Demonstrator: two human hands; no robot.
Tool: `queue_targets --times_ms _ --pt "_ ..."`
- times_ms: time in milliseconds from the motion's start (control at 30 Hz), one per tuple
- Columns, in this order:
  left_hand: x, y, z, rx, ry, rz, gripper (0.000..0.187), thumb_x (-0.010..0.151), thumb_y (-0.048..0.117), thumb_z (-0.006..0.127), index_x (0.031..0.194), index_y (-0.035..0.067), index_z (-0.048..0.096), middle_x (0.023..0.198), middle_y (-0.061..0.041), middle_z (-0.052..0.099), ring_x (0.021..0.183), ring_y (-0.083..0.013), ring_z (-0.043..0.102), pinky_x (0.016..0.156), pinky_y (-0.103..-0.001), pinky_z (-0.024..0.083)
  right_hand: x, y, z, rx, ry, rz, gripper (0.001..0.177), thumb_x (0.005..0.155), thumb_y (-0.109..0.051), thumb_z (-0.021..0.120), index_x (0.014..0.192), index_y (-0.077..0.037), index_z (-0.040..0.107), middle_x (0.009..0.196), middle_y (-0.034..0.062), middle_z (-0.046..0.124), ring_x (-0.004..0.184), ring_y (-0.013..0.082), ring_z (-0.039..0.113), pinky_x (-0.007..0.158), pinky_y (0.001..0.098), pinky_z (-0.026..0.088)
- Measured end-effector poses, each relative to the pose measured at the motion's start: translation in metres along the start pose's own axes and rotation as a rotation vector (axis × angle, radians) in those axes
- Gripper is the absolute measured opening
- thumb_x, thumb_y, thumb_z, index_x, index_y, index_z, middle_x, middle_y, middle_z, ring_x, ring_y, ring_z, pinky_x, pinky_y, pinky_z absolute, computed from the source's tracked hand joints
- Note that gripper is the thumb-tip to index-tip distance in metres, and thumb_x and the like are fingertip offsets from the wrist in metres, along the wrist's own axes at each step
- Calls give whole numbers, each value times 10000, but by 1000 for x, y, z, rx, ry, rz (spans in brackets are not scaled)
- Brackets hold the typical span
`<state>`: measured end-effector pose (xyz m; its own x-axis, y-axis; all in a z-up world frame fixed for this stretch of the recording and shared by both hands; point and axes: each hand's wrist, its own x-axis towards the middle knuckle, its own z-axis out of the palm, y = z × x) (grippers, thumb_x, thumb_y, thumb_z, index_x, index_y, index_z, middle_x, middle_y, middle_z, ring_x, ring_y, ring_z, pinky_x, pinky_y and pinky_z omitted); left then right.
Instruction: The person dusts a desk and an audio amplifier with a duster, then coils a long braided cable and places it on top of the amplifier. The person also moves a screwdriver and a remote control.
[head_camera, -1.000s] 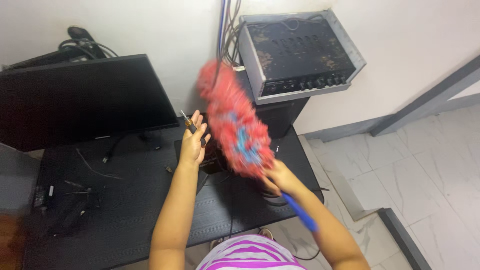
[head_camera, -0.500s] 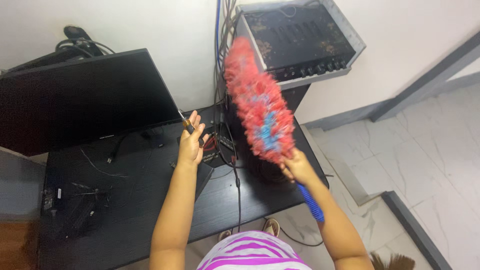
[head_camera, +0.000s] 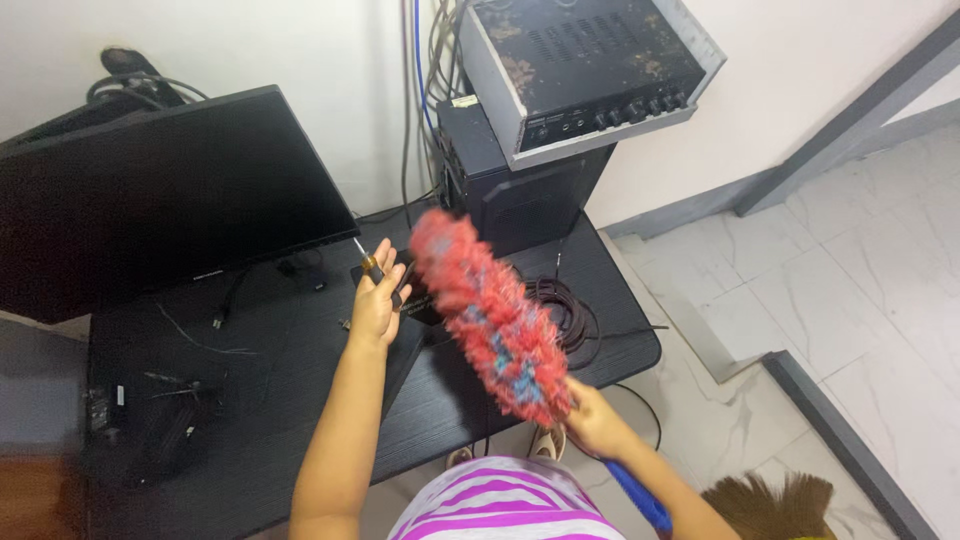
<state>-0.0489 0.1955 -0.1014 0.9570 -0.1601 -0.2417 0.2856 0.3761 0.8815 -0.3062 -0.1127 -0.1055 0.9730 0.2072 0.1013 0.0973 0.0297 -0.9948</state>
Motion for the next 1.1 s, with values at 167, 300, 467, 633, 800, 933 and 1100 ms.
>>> queue_targets --times_ms 167,300,467,633,800,933,1100 --pt "0 -11 2 13 21 -51 712 937 168 621 1589 192 334 1687 -93 272 1490 -251 361 1126 -505 349 -19 6 -39 -243 116 -132 400 1082 -173 556 1472 -120 488 1035 167 627 833 171 538 708 315 460" --pt "-1 -19 18 -6 -8 -46 719 936 164 627 1590 186 331 1690 -96 265 1473 -248 383 1116 -489 369 -43 40 -110 -75 337 522 622 875 -167 577 1485 -207 455 666 32 617 400 94 469 351 269 377" --pt "-8 -24 43 -5 20 -38 712 931 142 632 1583 184 348 1675 -98 301 1478 -224 382 1084 -453 421 -63 75 -145 -59 527 469 393 939 -94 600 1322 -60 520 669 30 574 416 99 454 354 281 355" --pt "-10 -56 56 9 41 -26 664 953 135 613 1570 162 368 1617 -90 399 1274 -177 571 926 -333 509 -53 87 -115 65 288 592 524 937 -112 606 1444 -172 487 623 12 526 409 73 406 357 263 310" --pt "-28 -97 44 -62 47 9 575 986 134 638 1529 68 458 1297 -138 677 711 -82 574 633 -230 497 -48 94 -104 -170 83 597 738 831 18 575 1530 -97 371 912 -41 679 484 73 498 423 275 417" --pt "-50 -128 18 143 166 -41 447 958 114 672 1395 43 610 1044 -83 737 614 -57 500 560 -218 465 -57 97 -138 -388 220 480 741 820 29 596 1532 -48 405 804 -21 594 480 68 468 430 276 398" --pt "-72 -181 -11 283 340 -77 363 941 80 679 1301 37 688 952 -72 723 650 -64 562 593 -232 487 -63 94 -155 -242 143 557 705 830 49 565 1512 -64 426 612 -7 546 437 72 444 399 272 355"
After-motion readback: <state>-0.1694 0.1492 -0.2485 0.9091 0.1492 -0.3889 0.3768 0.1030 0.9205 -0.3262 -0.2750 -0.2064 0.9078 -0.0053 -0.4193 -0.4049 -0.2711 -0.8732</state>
